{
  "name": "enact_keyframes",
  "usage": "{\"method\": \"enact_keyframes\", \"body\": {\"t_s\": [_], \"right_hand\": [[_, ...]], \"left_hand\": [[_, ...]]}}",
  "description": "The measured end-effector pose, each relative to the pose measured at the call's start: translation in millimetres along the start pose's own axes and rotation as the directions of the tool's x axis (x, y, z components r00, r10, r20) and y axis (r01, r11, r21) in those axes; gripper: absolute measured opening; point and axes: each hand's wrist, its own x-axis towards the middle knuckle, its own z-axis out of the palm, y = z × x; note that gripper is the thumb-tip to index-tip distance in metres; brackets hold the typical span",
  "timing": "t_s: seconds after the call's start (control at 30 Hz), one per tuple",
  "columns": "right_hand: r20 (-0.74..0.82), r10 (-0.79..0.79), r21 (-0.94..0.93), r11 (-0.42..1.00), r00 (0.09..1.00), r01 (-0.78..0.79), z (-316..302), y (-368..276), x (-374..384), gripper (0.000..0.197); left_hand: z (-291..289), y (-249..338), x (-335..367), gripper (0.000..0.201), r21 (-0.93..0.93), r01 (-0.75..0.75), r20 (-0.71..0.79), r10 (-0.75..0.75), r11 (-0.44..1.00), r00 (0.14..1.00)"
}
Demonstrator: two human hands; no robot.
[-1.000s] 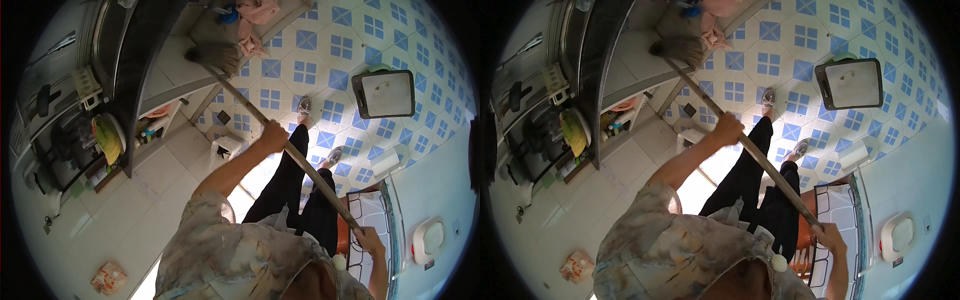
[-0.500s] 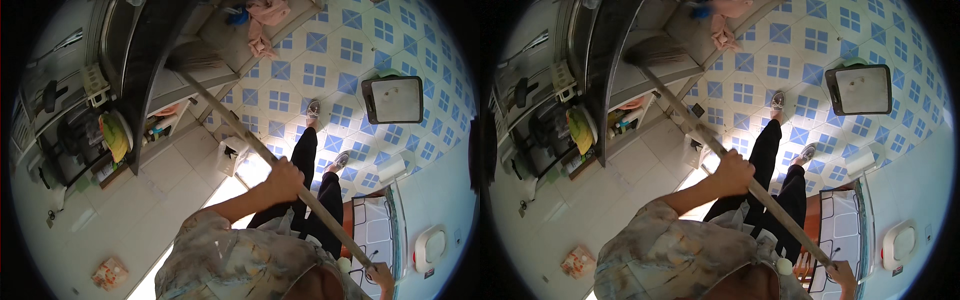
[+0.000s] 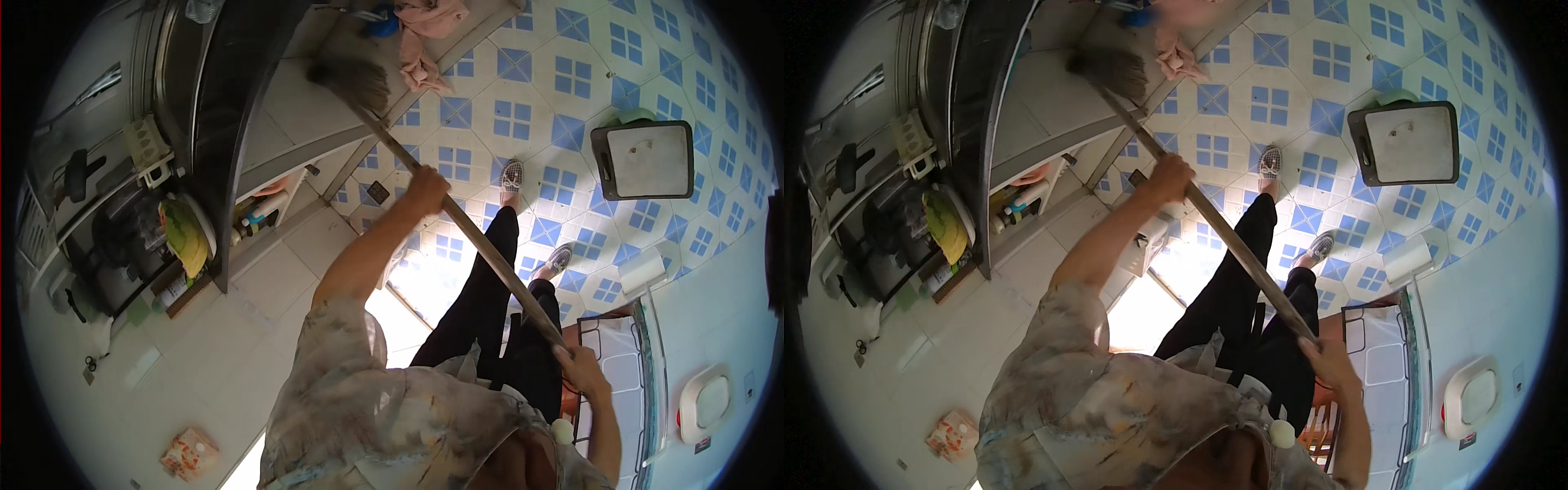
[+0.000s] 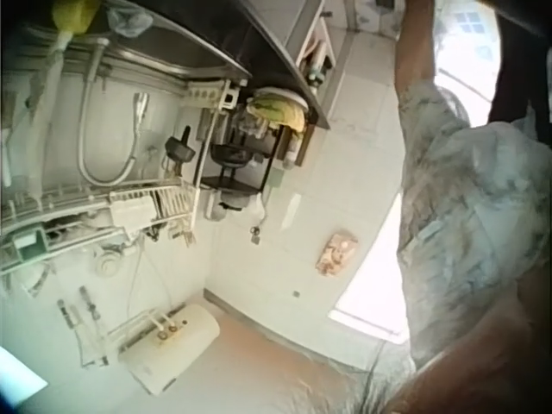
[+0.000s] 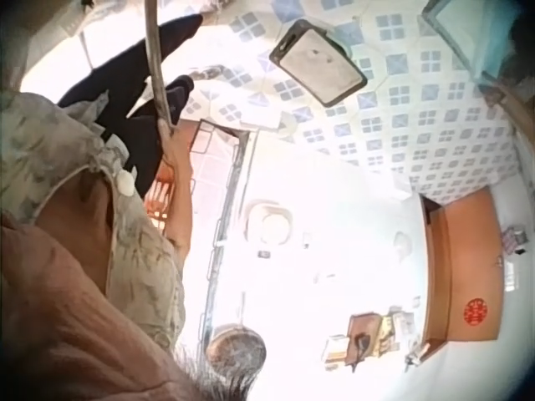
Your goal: Mopping the floor in a kitchen and bathroom area, and cleaning a squat toilet.
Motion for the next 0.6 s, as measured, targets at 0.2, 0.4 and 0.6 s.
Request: {"method": "enact_keyframes", "body": {"t_s": [0.2,0.4,0.6], "right_hand": [[-0.038,0.081,-0.002,0.997,0.996,-0.082,-54,104,-106,0.038],[-0.022,0.066,-0.017,0.998,0.998,-0.067,-66,169,-171,0.031],[0.042,0.085,-0.078,0.994,0.996,-0.081,-56,232,-212,0.058]], "left_hand": [[-85,135,-57,0.014,-0.274,-0.075,-0.158,0.032,0.959,0.987],[-159,202,-135,0.017,-0.344,-0.158,-0.388,0.013,0.926,0.922],[-176,216,-152,0.023,-0.352,-0.174,-0.397,0.021,0.920,0.918]]}}
